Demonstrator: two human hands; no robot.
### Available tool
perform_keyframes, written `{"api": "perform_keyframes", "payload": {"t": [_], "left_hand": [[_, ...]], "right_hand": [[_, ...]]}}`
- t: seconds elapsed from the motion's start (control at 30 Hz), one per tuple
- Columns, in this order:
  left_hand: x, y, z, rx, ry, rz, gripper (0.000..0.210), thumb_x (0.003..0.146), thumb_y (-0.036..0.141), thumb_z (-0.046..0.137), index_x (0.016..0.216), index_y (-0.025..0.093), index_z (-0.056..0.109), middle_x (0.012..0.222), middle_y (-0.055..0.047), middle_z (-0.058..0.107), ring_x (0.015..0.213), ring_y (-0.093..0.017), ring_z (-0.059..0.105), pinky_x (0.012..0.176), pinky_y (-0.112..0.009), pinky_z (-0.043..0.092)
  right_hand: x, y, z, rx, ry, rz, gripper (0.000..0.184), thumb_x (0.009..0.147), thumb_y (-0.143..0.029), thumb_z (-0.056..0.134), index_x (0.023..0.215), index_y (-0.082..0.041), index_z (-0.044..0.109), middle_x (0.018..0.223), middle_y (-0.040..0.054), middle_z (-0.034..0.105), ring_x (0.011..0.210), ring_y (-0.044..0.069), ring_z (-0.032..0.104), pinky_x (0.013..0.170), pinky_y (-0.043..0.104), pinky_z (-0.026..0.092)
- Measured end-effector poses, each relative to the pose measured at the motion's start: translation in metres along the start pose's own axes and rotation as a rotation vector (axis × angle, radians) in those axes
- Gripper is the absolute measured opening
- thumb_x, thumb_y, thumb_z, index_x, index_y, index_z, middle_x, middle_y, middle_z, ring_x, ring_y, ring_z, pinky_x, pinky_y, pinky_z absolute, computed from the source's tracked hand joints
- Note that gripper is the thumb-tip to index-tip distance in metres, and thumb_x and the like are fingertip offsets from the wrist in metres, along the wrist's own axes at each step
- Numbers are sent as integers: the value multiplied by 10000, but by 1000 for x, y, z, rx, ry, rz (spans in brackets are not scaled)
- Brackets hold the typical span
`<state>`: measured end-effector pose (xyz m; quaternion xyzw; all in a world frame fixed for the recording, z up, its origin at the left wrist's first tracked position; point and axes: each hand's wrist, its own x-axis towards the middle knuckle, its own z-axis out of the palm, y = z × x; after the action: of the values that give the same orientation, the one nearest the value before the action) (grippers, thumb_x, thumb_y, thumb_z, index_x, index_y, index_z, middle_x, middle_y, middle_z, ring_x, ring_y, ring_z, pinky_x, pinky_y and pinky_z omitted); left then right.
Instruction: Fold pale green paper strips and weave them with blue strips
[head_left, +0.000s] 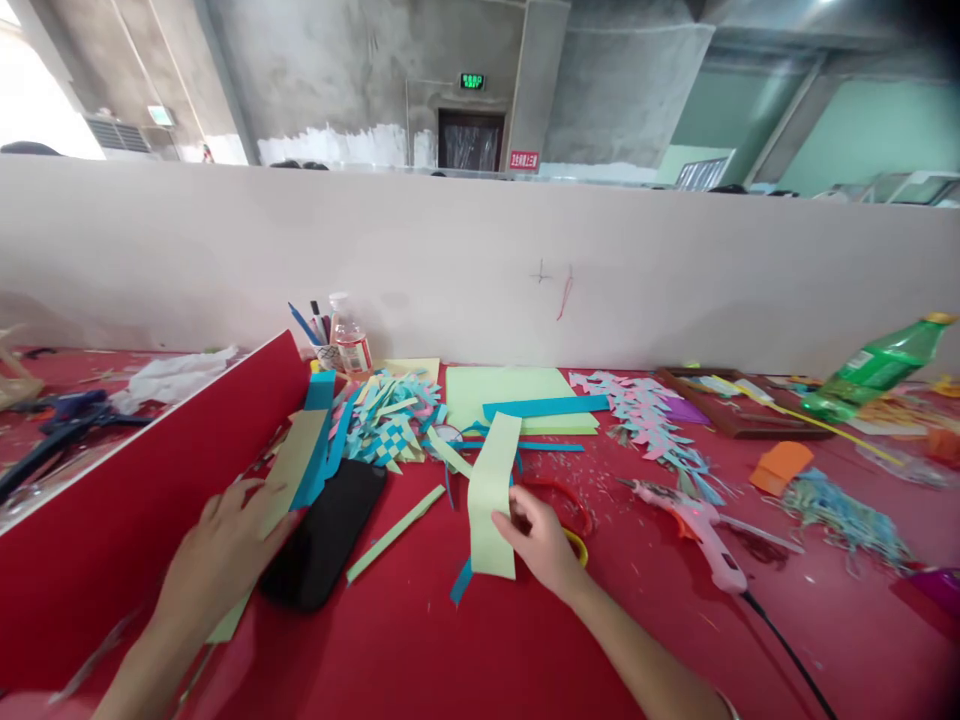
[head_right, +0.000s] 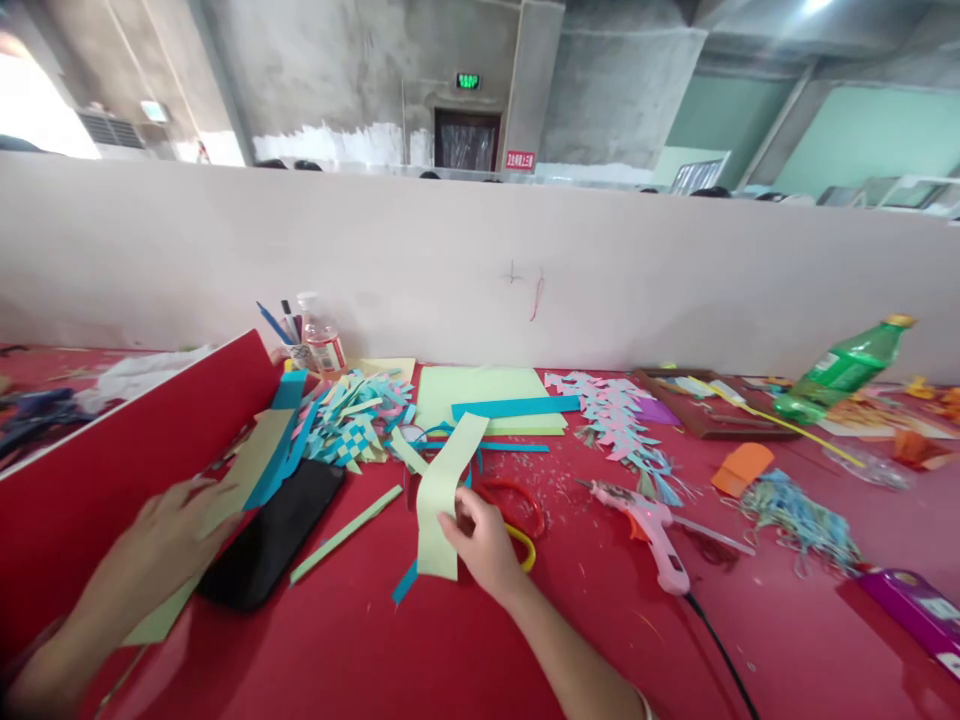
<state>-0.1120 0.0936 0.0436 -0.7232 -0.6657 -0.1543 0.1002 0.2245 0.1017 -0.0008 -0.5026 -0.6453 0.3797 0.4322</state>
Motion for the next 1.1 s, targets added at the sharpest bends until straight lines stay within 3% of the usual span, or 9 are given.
{"api": "perform_keyframes", "payload": {"t": [0.17,0.37,0.5,0.63,0.77,0.83,0.93,1.03,1.1], "left_hand": [[23,52,-5,-371,-175,11,324,828,407,395,1004,199,572,1038,-66,619,973,-217,558,864,-331,428],[12,129,22,-919,-468,152,446,809,381,446,1216,201,426,1136,-79,577,1039,-189,536,902,-300,417],[17,159,27,-1172,-467,126,373,826,347,408,1144,161,464,1039,-89,597,932,-183,562,810,-284,449],[24,163,22,-1144,-357,107,310,836,321,381,1083,159,475,873,-42,584,800,-153,545,707,-247,434],[21,150,17,-1116,-362,108,295,857,315,331,1078,164,457,830,-24,538,753,-137,515,696,-250,425],[18,143,13,-1140,-462,110,292,856,306,334,1087,165,446,821,-24,535,748,-137,518,679,-250,432],[15,135,6,-1203,-581,170,292,851,288,353,1106,170,429,839,-29,545,780,-140,529,661,-236,438],[15,131,0,-1163,-642,271,279,867,290,331,1087,177,460,862,-26,548,750,-123,519,647,-221,433],[13,129,-2,-1073,-668,366,274,878,294,319,1055,188,498,881,-22,552,749,-114,518,661,-216,429]], "right_hand": [[-4,-4,1,34,-9,33,149,796,-319,479,797,-171,498,651,7,541,618,137,517,567,227,418],[-9,-11,4,24,-110,-84,178,788,-252,490,929,-167,560,778,41,626,731,166,583,684,261,462],[-11,-15,8,-31,-192,-238,192,758,-280,541,897,-159,592,911,64,650,845,184,586,772,281,442],[-11,-19,1,-106,-257,-352,254,744,-414,534,718,-165,577,675,24,621,643,141,556,620,245,434],[-13,-29,-19,-369,154,-484,352,787,-430,462,523,-200,432,463,-28,432,485,104,406,568,254,375],[-15,-36,-25,-533,181,-633,256,747,-440,529,676,-195,510,611,4,526,619,135,476,660,288,386],[-20,-44,-24,-723,67,-741,336,759,-396,555,1007,-175,508,972,87,555,922,187,487,834,355,337],[-28,-50,-19,-819,132,-776,127,835,-215,480,949,-219,537,952,41,563,920,148,484,886,349,270],[-36,-54,-18,-881,169,-829,154,852,-141,438,867,-232,562,881,8,583,866,125,490,897,343,249]]}}
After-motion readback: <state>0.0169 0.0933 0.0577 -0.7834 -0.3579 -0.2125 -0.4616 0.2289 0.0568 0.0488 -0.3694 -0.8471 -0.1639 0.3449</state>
